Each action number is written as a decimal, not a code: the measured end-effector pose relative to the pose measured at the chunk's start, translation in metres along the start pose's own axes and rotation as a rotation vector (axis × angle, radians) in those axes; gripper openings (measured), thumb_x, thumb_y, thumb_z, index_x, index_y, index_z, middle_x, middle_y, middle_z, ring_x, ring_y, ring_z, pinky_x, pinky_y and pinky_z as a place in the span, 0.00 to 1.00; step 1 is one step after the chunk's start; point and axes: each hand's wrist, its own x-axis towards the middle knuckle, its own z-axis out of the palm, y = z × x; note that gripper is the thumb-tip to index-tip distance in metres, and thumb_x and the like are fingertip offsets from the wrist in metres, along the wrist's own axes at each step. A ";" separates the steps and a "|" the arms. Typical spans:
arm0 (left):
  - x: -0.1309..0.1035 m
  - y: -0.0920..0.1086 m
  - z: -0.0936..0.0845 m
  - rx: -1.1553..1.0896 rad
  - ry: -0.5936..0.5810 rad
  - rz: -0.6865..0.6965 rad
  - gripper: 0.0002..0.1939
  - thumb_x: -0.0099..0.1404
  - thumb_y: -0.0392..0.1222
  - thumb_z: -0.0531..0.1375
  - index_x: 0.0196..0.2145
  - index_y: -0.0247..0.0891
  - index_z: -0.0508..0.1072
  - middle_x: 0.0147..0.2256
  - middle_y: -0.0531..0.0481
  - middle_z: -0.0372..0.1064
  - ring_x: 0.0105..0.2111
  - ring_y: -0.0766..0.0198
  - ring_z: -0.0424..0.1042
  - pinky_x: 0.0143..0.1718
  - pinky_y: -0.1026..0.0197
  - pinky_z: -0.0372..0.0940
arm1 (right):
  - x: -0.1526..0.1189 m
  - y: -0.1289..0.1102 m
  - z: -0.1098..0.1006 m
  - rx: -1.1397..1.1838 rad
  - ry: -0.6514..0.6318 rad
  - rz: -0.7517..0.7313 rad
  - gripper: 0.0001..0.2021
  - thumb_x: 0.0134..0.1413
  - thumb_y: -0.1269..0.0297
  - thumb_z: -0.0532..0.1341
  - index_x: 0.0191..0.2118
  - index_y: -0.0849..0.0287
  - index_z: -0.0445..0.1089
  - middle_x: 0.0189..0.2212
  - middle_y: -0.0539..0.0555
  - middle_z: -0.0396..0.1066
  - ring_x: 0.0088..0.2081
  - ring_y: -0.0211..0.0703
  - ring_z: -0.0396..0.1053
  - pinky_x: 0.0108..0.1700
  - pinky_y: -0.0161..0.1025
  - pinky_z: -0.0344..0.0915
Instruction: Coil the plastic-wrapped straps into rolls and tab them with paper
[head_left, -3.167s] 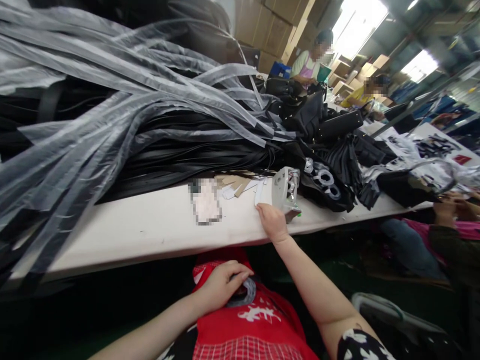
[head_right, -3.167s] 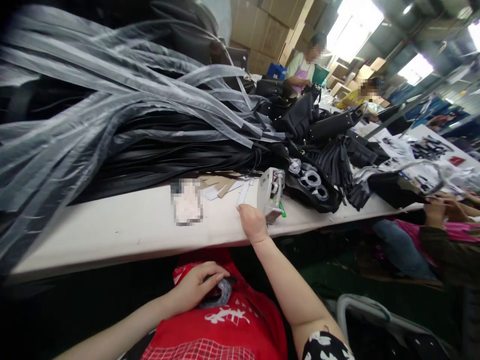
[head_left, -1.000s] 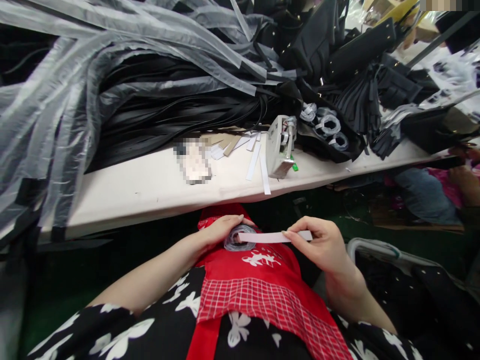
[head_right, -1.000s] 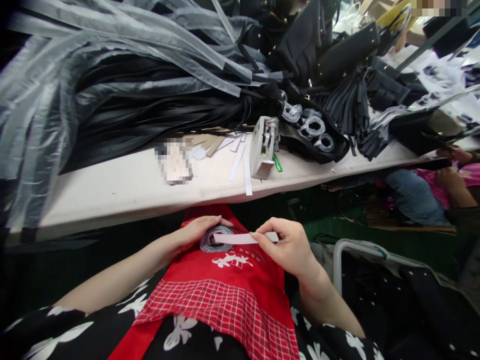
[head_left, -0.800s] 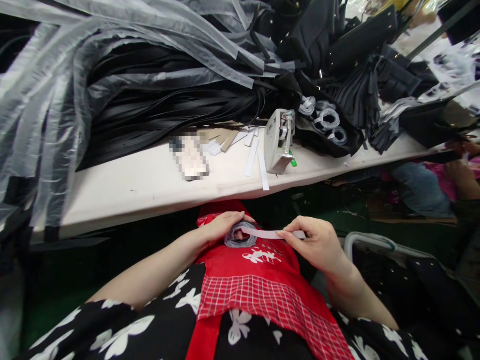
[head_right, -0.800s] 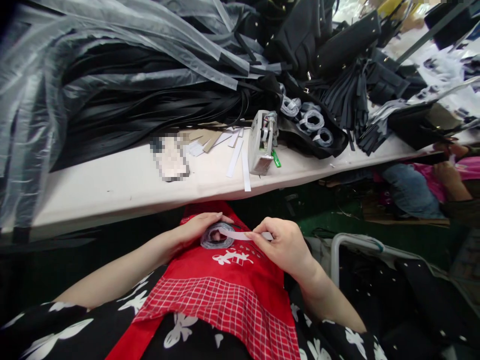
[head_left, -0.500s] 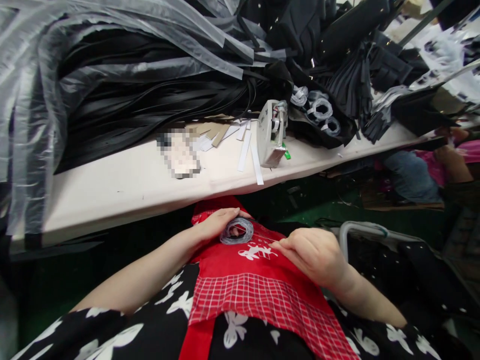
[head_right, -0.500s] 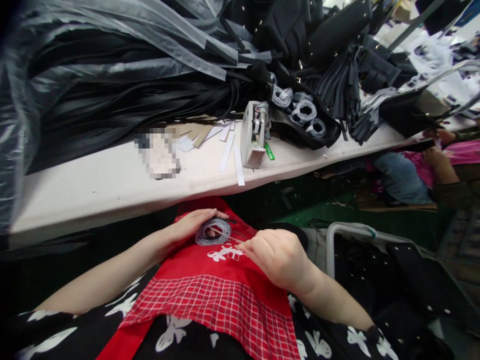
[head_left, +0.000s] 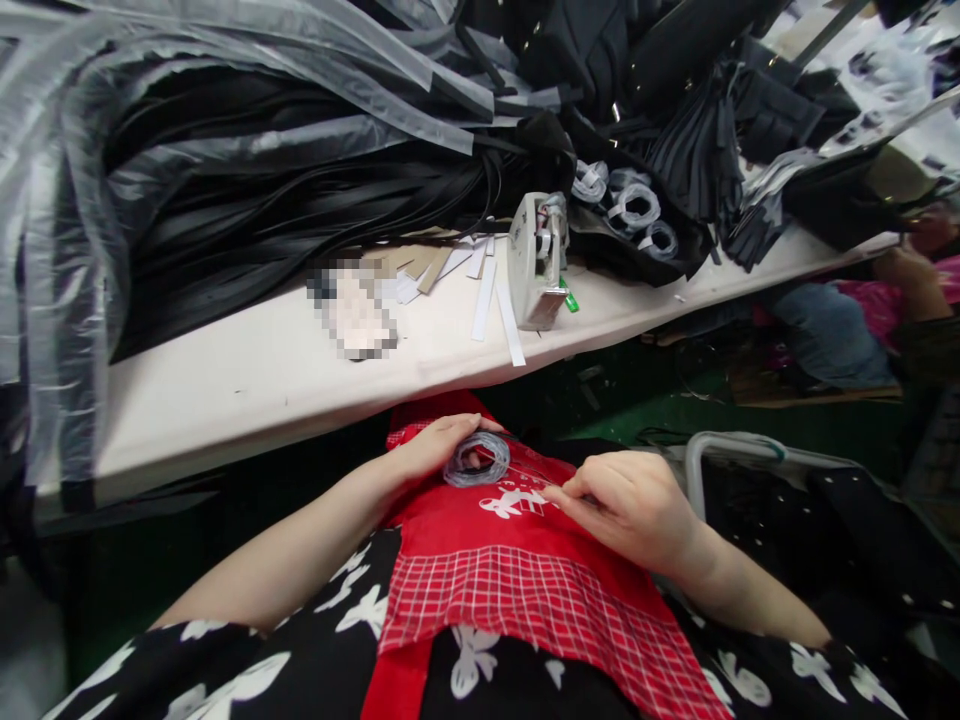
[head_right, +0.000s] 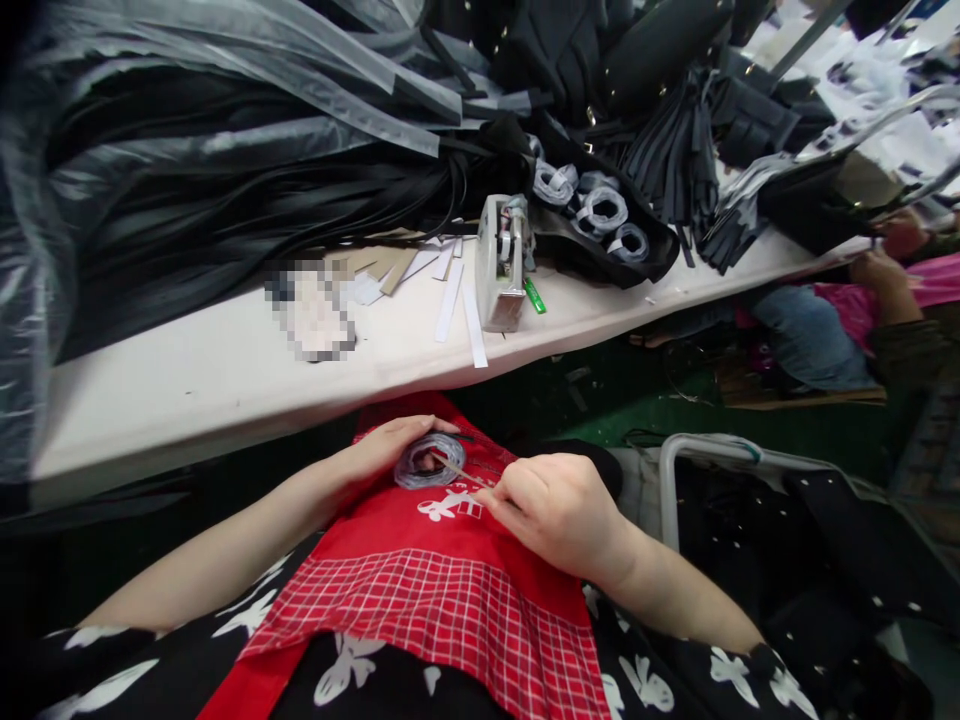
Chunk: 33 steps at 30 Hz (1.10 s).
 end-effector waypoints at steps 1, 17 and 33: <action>0.001 0.001 0.000 0.004 -0.003 0.001 0.25 0.64 0.57 0.57 0.46 0.32 0.76 0.33 0.44 0.76 0.24 0.66 0.69 0.29 0.63 0.64 | 0.002 -0.002 0.000 -0.001 -0.021 0.002 0.15 0.62 0.62 0.58 0.23 0.58 0.68 0.18 0.48 0.70 0.21 0.35 0.67 0.27 0.36 0.56; 0.005 0.003 -0.006 0.193 -0.033 0.172 0.20 0.65 0.53 0.56 0.43 0.34 0.78 0.45 0.43 0.75 0.45 0.55 0.71 0.50 0.57 0.62 | 0.047 -0.018 0.042 -0.200 -0.245 0.149 0.09 0.58 0.64 0.58 0.28 0.59 0.69 0.23 0.53 0.74 0.23 0.41 0.70 0.25 0.39 0.48; 0.009 -0.005 -0.004 -0.035 -0.077 0.073 0.20 0.60 0.54 0.61 0.38 0.32 0.77 0.28 0.48 0.73 0.26 0.65 0.68 0.31 0.63 0.63 | 0.079 -0.007 0.045 -0.158 -0.383 0.320 0.07 0.56 0.61 0.60 0.32 0.58 0.72 0.26 0.54 0.76 0.27 0.44 0.72 0.28 0.37 0.55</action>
